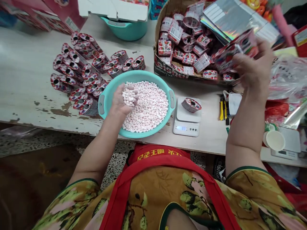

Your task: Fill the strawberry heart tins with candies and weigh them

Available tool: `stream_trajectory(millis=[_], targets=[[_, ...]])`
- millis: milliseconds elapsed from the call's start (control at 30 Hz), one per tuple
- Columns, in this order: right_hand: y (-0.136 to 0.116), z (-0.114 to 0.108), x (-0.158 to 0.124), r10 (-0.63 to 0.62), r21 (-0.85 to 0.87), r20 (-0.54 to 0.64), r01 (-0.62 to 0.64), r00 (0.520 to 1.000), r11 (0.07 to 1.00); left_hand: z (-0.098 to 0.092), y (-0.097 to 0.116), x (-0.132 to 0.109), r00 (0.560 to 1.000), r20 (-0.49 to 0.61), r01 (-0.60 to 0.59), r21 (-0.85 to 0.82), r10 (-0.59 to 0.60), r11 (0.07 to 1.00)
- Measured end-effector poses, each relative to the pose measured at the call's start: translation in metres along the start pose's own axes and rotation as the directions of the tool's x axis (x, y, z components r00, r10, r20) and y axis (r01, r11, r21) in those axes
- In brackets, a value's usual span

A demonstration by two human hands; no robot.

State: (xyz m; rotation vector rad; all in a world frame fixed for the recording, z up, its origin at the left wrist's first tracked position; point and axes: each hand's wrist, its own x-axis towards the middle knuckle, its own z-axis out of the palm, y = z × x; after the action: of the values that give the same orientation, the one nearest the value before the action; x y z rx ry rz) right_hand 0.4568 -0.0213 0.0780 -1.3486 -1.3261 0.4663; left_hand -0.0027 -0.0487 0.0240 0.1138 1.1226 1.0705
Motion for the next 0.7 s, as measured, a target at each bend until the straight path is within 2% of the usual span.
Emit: stream_trajectory(millis=[33,100,167,233,300,367,433,533,633,700], targets=[[-0.011,0.018,-0.015,0.014,-0.006,0.026,-0.014,1.0,1.0,0.0,-0.003,0.003,1.0,0.013,0.024,-0.003,-0.024,1.0],[-0.034,0.061,-0.044,0.043,-0.046,0.184,-0.035,0.982,0.998,0.002,-0.007,0.006,0.996,0.081,0.039,-0.022,-0.037,0.999],[-0.053,0.104,-0.071,0.074,0.106,0.29,-0.109,0.954,0.988,0.004,-0.007,0.002,0.991,0.13,0.02,-0.046,-0.014,0.999],[-0.066,0.141,-0.097,0.122,0.295,0.359,-0.236,0.925,0.926,0.009,-0.001,-0.008,0.988,0.154,-0.018,-0.071,0.029,0.997],[-0.072,0.168,-0.12,0.172,0.426,0.461,-0.387,0.871,0.818,0.015,0.01,-0.024,0.982,0.174,-0.064,-0.092,0.08,0.994],[-0.073,0.189,-0.139,0.205,0.472,0.554,-0.508,0.807,0.721,0.024,0.021,-0.042,0.969,0.204,-0.117,-0.116,0.139,0.986],[-0.073,0.206,-0.154,0.226,0.473,0.592,-0.561,0.773,0.68,0.034,0.029,-0.055,0.949,0.232,-0.181,-0.144,0.211,0.973],[-0.074,0.228,-0.168,0.201,0.445,0.605,-0.537,0.77,0.717,0.049,0.027,-0.058,0.919,0.252,-0.268,-0.165,0.303,0.949],[-0.077,0.244,-0.174,0.14,0.343,0.63,-0.435,0.764,0.833,0.056,0.013,-0.043,0.909,0.206,-0.347,-0.112,0.363,0.931],[-0.077,0.25,-0.174,0.128,0.228,0.616,-0.332,0.777,0.915,0.056,0.003,-0.03,0.902,0.164,-0.397,-0.049,0.4,0.916]])
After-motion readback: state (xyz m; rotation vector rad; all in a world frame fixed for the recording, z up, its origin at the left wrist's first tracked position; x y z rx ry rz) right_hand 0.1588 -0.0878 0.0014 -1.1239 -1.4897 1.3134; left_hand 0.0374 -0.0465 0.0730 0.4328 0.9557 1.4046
